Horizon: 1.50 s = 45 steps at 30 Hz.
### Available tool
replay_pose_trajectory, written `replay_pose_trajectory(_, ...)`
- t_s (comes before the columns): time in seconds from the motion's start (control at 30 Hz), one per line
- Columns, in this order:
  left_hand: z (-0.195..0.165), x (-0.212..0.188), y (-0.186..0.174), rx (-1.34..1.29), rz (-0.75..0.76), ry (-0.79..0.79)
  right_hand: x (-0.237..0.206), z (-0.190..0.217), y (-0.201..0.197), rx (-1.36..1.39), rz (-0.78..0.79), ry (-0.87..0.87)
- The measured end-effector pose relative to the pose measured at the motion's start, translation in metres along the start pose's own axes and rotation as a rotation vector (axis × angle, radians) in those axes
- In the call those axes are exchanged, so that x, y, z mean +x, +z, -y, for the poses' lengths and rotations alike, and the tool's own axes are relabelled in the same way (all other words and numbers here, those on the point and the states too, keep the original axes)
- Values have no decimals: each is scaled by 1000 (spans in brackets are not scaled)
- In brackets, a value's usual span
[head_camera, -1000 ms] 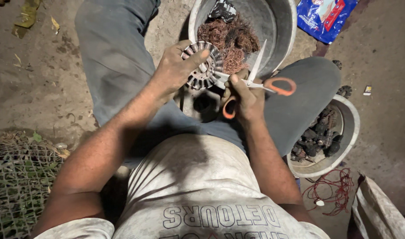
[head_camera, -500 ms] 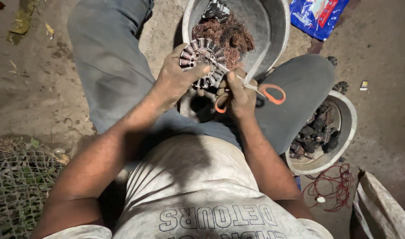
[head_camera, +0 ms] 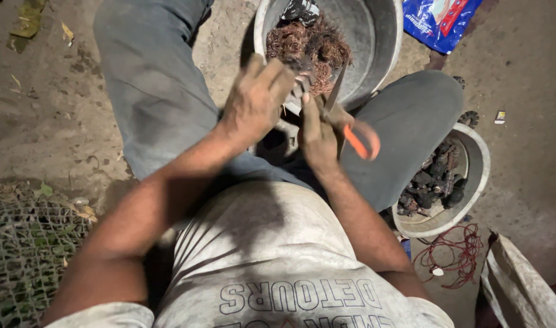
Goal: The person sits on the ground dismantling electric motor armatures, using a screwdriver and scissors to pry out and cut copper windings. They pull copper wire from the motor cores by hand, drop the copper into one basin, and place stripped metal cores into a second basin.
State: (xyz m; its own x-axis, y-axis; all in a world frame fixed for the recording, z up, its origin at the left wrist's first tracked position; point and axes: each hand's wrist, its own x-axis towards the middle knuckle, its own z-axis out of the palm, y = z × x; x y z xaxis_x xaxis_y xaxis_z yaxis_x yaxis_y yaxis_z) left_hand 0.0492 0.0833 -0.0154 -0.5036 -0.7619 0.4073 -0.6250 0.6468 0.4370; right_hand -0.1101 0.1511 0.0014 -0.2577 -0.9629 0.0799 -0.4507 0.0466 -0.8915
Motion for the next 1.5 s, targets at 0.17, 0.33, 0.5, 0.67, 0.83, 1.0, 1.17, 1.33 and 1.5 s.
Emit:
replay_pose_trajectory(0.17,12,1,13,-911,-137,-813,13,1,-24,393,10,353)
replay_pose_trajectory(0.33,18,-3,-4,-1611,-317,-1010,7,-3,-32,442,35,431)
replay_pose_trajectory(0.5,6,4,-29,-1715,-202,-1052,12,-9,-22,440,83,318)
replay_pose_trajectory(0.67,-13,8,-31,-1606,-189,-1151,15,-2,-16,449,57,341)
replay_pose_trajectory(0.83,-24,4,-15,-1256,-167,-997,22,14,-1,294,16,241)
replay_pose_trajectory(1.0,-29,-1,-10,-851,-211,-686,27,24,-1,49,-20,75)
replay_pose_trajectory(1.17,-37,1,-11,-930,-241,-785,21,15,2,232,-57,205)
replay_pose_trajectory(1.33,-46,3,-14,-789,-249,-785,19,-1,14,383,23,360)
replay_pose_trajectory(1.5,-49,3,-16,-647,-236,-741,18,8,11,201,-96,223)
